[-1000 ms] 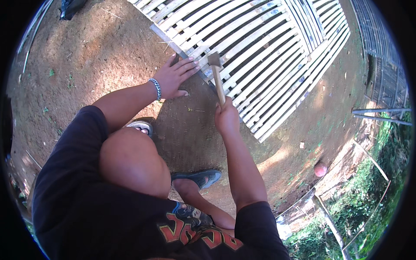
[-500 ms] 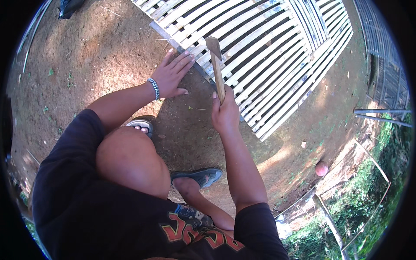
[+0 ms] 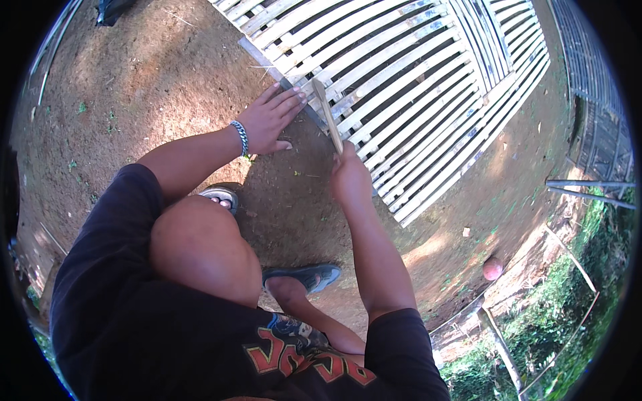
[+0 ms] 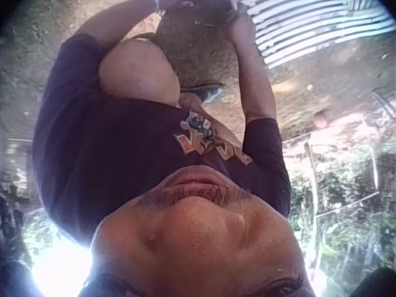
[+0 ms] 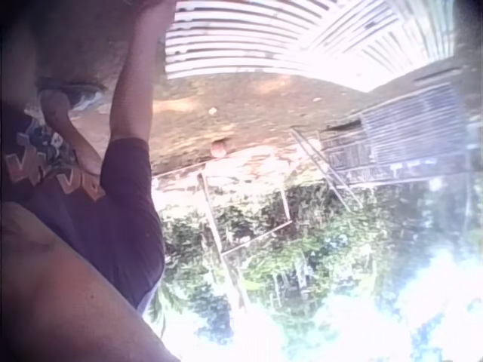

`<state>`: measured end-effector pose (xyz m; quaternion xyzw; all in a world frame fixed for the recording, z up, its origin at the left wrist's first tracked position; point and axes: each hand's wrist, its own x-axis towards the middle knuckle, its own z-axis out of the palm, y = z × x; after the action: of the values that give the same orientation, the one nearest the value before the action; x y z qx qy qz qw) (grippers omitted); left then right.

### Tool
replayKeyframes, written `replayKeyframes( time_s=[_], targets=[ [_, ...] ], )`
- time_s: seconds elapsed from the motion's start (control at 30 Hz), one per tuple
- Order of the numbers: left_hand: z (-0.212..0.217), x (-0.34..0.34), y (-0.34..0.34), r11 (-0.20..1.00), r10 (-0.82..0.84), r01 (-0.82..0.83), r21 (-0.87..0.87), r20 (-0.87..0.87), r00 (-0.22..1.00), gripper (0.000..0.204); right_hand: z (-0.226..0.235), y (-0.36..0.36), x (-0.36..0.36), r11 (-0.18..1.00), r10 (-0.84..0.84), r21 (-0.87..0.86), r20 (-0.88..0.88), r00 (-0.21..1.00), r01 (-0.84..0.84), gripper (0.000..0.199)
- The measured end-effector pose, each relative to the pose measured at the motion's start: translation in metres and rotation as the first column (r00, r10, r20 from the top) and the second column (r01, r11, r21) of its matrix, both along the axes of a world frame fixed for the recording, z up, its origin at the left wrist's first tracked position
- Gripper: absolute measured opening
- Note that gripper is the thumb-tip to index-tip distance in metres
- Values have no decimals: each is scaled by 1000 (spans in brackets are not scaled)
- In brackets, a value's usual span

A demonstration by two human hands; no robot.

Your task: The person assembles a white slatted wooden structure on the ground. They position a metal bar along the bottom edge and use a hammer to drive nails into the wood, securing the bar in place. The person repeatedly adjusts the bar and hammers along its length.

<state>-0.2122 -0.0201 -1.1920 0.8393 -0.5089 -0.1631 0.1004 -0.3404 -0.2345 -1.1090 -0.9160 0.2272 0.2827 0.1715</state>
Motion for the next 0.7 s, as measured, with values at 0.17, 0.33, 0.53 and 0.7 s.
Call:
replayKeyframes(
  time_s=[0.17,0.33,0.53,0.7],
  targets=[
    [3,1,3,999,-2,2,37,6,1000,105,7,7,9,994,-69,98,278,958,43,32],
    [4,3,-1,999,-25,25,34,6,1000,104,-12,-6,-8,1000,-1,-3,7,1000,1,34],
    [0,1,4,1000,-8,7,30,5,1000,103,29,10,14,998,29,39,229,973,-39,37],
    [2,1,4,1000,-6,6,27,-6,1000,102,38,6,25,979,204,-47,127,971,-200,40]
  ],
)
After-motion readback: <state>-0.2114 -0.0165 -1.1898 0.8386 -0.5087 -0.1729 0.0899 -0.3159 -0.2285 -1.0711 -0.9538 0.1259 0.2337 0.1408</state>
